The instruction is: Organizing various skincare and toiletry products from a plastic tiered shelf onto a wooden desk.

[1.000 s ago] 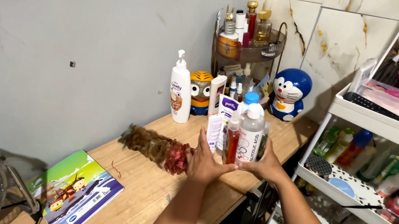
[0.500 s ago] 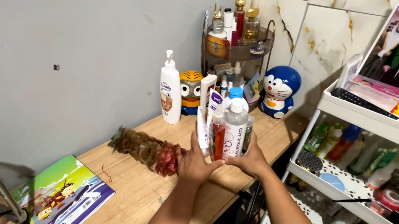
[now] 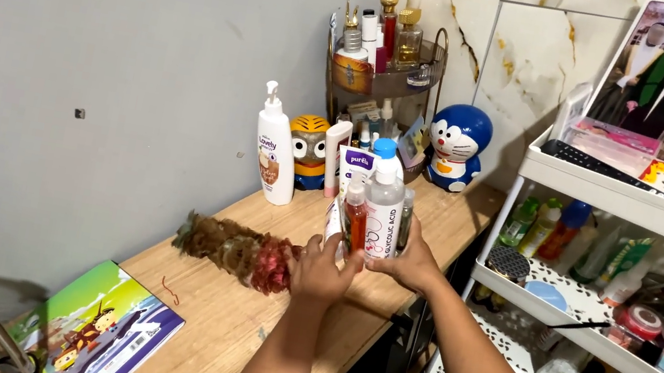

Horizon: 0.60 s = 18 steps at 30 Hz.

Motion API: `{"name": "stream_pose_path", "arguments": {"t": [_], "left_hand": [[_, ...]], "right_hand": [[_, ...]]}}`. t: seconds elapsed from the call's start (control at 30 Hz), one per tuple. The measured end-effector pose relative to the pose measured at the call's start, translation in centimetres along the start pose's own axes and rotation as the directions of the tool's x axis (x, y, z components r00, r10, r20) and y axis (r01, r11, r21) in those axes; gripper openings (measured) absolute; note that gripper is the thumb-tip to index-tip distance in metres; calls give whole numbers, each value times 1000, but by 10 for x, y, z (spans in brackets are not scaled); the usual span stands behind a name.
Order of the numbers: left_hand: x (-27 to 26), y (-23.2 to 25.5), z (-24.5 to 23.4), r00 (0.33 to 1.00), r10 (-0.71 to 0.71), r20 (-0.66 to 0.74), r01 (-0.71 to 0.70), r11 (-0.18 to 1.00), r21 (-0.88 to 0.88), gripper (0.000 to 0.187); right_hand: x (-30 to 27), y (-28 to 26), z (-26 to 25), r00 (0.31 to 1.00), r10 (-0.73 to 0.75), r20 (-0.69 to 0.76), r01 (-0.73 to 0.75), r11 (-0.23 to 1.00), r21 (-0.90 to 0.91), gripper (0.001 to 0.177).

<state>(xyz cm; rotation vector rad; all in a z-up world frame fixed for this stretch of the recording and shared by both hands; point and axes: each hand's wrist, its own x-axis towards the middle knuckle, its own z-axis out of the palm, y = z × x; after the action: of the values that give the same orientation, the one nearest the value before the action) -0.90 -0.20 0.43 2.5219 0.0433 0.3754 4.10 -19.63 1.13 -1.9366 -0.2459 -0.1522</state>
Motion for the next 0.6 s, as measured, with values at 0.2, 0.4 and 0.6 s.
{"name": "stream_pose_path", "arguments": {"t": [0.2,0.4,0.6], "left_hand": [[2,-3,0,990,-8,-141,12,1000,29,46],[20,-23,19,989,-75,-126,88,991,103,42],[13,-15,-9,984,-122,-127,119,992,-34,40]], "right_hand": [[-3,-5,1,999,35,-7,-35,999,-14,140],[-6,-13,0,995,103,2,-103,991,-84,143],[-9,-22,-1,985,174,2,-172,978,-121,144]]}}
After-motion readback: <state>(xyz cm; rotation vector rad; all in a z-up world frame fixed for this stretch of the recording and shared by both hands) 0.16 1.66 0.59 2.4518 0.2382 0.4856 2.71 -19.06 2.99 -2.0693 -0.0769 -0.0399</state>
